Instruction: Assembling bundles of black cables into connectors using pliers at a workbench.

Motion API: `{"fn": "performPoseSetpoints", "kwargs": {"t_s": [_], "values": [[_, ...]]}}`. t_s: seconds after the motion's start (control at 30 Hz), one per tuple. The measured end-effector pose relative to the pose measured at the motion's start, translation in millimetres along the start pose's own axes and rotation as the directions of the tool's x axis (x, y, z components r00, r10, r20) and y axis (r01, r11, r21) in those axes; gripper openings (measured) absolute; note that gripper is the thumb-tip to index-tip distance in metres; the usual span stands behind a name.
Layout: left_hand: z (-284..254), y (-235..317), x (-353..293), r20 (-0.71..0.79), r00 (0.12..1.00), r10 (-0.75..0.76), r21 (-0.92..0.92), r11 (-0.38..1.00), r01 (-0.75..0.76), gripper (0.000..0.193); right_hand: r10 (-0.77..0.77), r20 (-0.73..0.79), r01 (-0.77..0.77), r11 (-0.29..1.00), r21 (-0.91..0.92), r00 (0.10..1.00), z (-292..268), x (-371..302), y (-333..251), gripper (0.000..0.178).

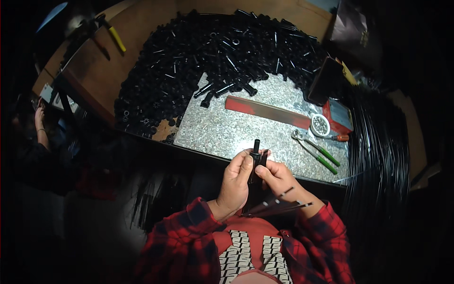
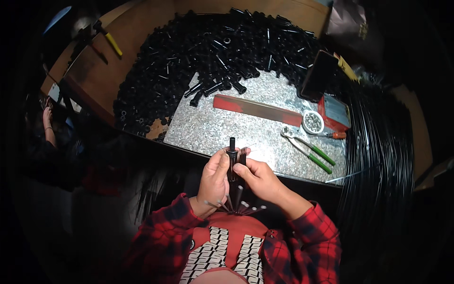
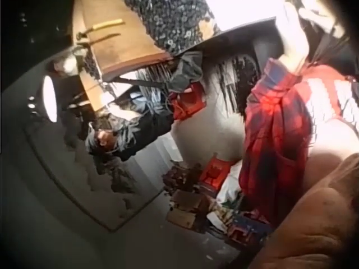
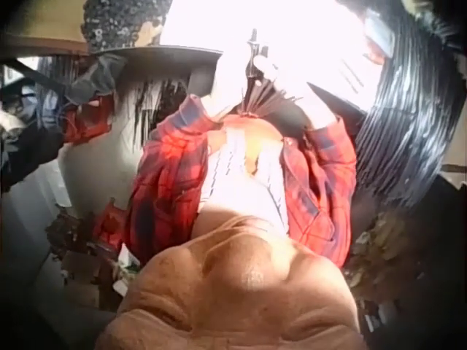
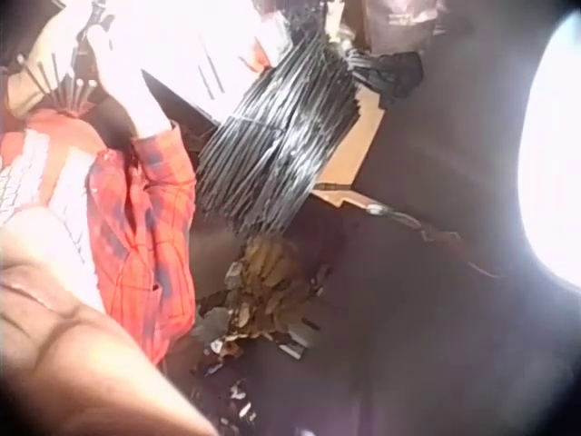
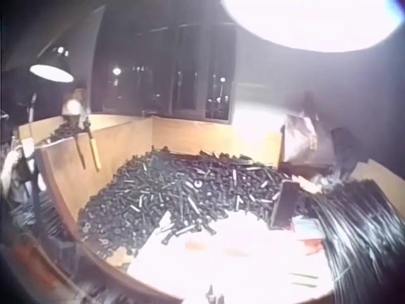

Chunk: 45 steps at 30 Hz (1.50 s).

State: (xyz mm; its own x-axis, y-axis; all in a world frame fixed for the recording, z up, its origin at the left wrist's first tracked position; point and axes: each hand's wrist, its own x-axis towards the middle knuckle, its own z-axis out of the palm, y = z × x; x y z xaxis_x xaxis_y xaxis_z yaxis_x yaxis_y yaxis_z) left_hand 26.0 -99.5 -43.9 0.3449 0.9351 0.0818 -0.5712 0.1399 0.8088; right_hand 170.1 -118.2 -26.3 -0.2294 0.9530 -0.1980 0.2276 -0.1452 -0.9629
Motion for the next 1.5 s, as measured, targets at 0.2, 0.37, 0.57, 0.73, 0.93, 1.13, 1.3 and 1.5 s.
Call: {"fn": "performPoseSetpoints", "kwargs": {"t_s": [0.2, 0.37, 0.57, 0.73, 0.93, 1.13, 1.3, 1.5], "values": [[-16.9, -6.2, 8.0, 0.108, 0.993, -0.044, -0.101, 0.993, 0.055, 0.029, 0.096, 0.039, -0.079, 0.948, -0.309, 0.995, -7.3, 3.4, -24.0, 0.038], [-22.2, 3.9, 14.0, 0.142, 0.976, -0.167, -0.299, 0.932, 0.203, 0.027, 0.043, 0.318, 0.157, 0.802, -0.576, 0.947, -53.4, 22.6, -47.6, 0.029], [-31.5, 4.3, 17.1, 0.281, 0.942, -0.183, -0.371, 0.885, 0.282, 0.039, -0.185, -0.153, 0.018, 0.692, -0.722, 0.971, -105.7, 110.4, -70.2, 0.017], [-26.0, -1.8, 14.9, 0.173, 0.973, -0.153, -0.236, 0.953, 0.192, 0.044, -0.482, -0.213, 0.142, 0.600, -0.787, 0.850, -89.4, 185.9, -45.5, 0.020], [-23.3, 1.8, 14.4, 0.146, 0.979, -0.145, -0.186, 0.968, 0.171, 0.046, -0.435, -0.099, 0.095, 0.402, -0.911, 0.895, -85.5, 207.9, -25.2, 0.027], [-18.2, 1.5, 13.4, 0.144, 0.979, -0.142, -0.169, 0.971, 0.166, 0.046, -0.108, -0.111, 0.085, 0.977, -0.194, 0.988, -88.8, 139.2, -62.8, 0.059], [-10.0, -4.7, 11.3, 0.180, 0.974, -0.135, -0.158, 0.974, 0.164, 0.046, -0.148, 0.079, 0.112, 0.931, 0.348, 0.986, -69.9, 72.2, -69.3, 0.057], [3.6, -1.2, 8.2, 0.169, 0.975, -0.145, -0.137, 0.976, 0.169, 0.039, -0.165, 0.135, 0.108, 0.930, 0.350, 0.977, -64.7, 36.4, -74.8, 0.052]]}}
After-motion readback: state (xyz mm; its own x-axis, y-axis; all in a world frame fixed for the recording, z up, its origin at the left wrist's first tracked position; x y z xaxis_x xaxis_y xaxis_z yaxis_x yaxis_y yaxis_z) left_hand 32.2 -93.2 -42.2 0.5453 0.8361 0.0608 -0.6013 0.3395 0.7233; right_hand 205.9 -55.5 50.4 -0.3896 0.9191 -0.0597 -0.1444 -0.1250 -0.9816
